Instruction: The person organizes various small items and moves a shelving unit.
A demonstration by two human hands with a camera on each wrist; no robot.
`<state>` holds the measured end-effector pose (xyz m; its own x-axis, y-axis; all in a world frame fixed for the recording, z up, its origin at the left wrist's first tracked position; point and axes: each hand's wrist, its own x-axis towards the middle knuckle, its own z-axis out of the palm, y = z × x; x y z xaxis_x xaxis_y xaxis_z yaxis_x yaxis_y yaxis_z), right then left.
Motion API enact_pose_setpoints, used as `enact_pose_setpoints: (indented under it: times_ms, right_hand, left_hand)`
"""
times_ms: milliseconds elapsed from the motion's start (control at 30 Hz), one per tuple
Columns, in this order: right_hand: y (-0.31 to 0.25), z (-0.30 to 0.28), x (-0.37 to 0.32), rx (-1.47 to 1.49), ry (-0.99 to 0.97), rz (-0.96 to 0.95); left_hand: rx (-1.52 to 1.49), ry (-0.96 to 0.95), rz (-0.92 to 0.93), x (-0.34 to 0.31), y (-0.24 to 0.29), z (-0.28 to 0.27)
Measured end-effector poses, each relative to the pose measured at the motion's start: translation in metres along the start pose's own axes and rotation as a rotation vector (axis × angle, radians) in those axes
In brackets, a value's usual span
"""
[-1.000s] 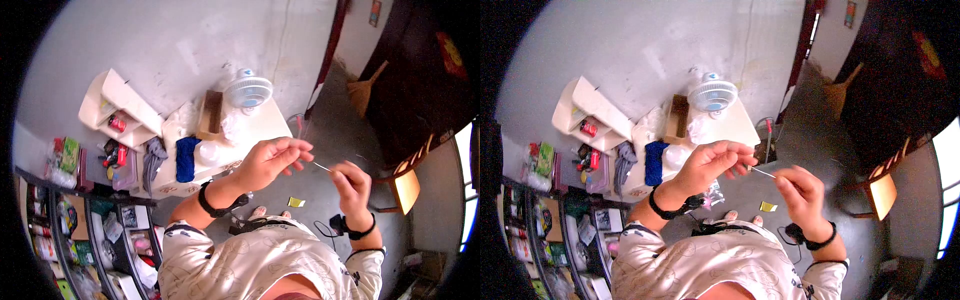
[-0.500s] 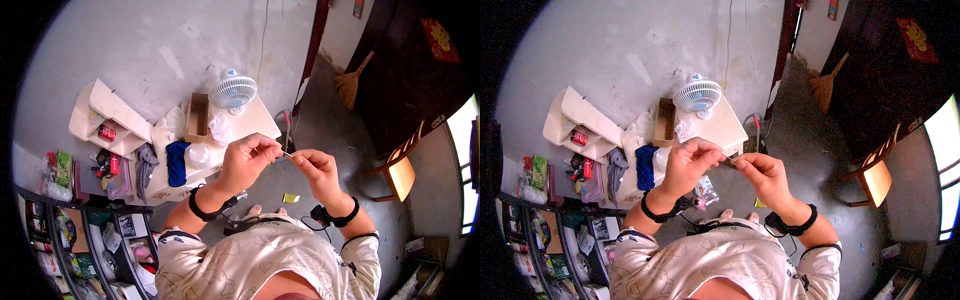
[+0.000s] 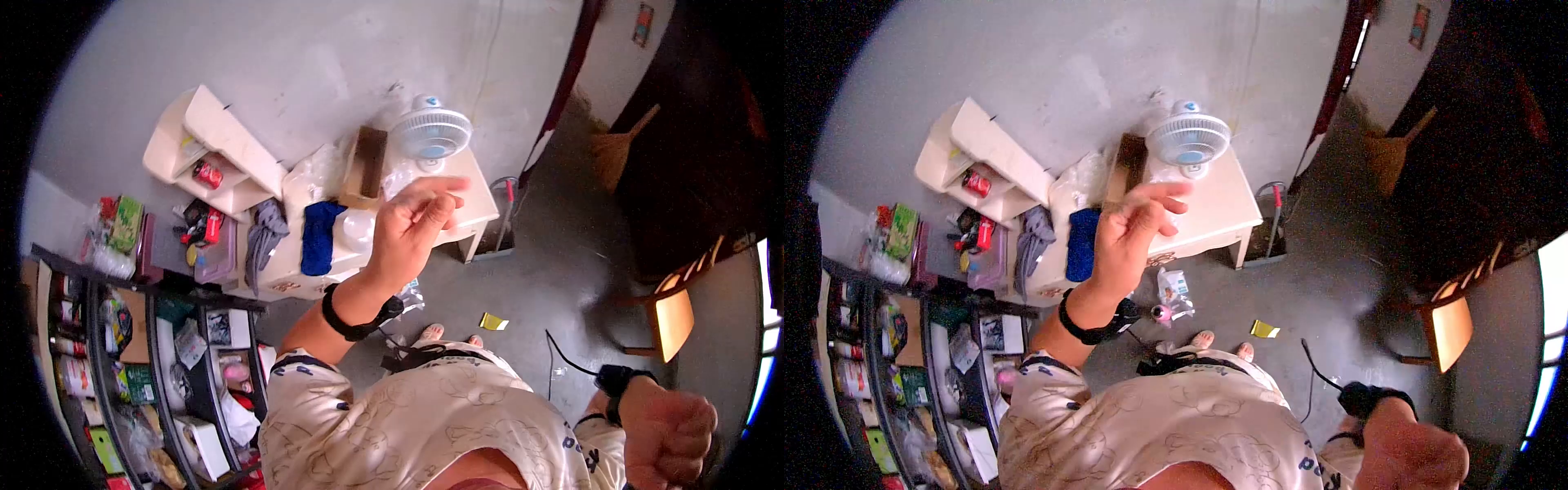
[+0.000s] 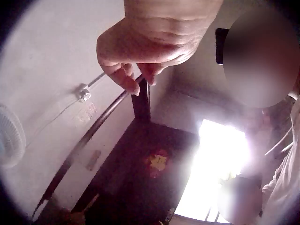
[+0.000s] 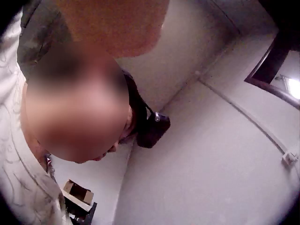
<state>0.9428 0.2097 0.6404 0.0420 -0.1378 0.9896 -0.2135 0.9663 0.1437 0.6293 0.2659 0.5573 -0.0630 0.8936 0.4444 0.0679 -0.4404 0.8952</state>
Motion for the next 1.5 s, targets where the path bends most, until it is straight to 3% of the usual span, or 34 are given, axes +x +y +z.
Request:
enact_pose_setpoints:
  times_ms: [33, 67, 100, 133, 233, 300, 467, 667, 1000, 1500]
  right_hand:
    - [0.001, 0.002, 0.002, -0.156, -0.004, -0.138]
    - [0.000, 0.003, 0.004, -0.319, -0.009, -0.277]
    - [-0.001, 0.004, 0.007, -0.305, 0.000, -0.271]
    - [-0.003, 0.004, 0.011, -0.331, -0.016, -0.249]
    - [-0.015, 0.004, 0.024, -0.432, -0.077, -0.194]
    - [-0.023, 0.002, 0.032, -0.498, -0.119, -0.158]
    - [-0.027, -0.002, 0.042, -0.509, -0.191, -0.087]
    - [-0.021, 0.000, 0.039, -0.492, -0.176, -0.112]
    - [-0.023, 0.001, 0.035, -0.504, -0.166, -0.104]
    - [-0.022, 0.001, 0.031, -0.508, -0.157, -0.101]
  left_hand:
    - [-0.009, -0.195, 0.013, -0.001, 0.003, -0.007]
    - [0.088, -0.207, -0.157, -0.003, 0.010, -0.010]
    - [0.098, -0.194, -0.165, -0.003, 0.017, -0.001]
    - [0.023, 0.036, -0.093, -0.001, 0.020, 0.018]
    - [-0.086, 0.245, -0.037, -0.002, 0.016, 0.019]
    - [0.000, -0.006, -0.068, -0.004, 0.016, 0.002]
    - [-0.140, 0.009, -0.099, -0.006, 0.014, 0.004]
    - [-0.095, 0.010, -0.173, -0.010, 0.018, 0.005]
    - [-0.134, -0.012, -0.097, -0.010, 0.013, 0.009]
    - [-0.106, -0.113, -0.150, -0.008, 0.015, 0.013]
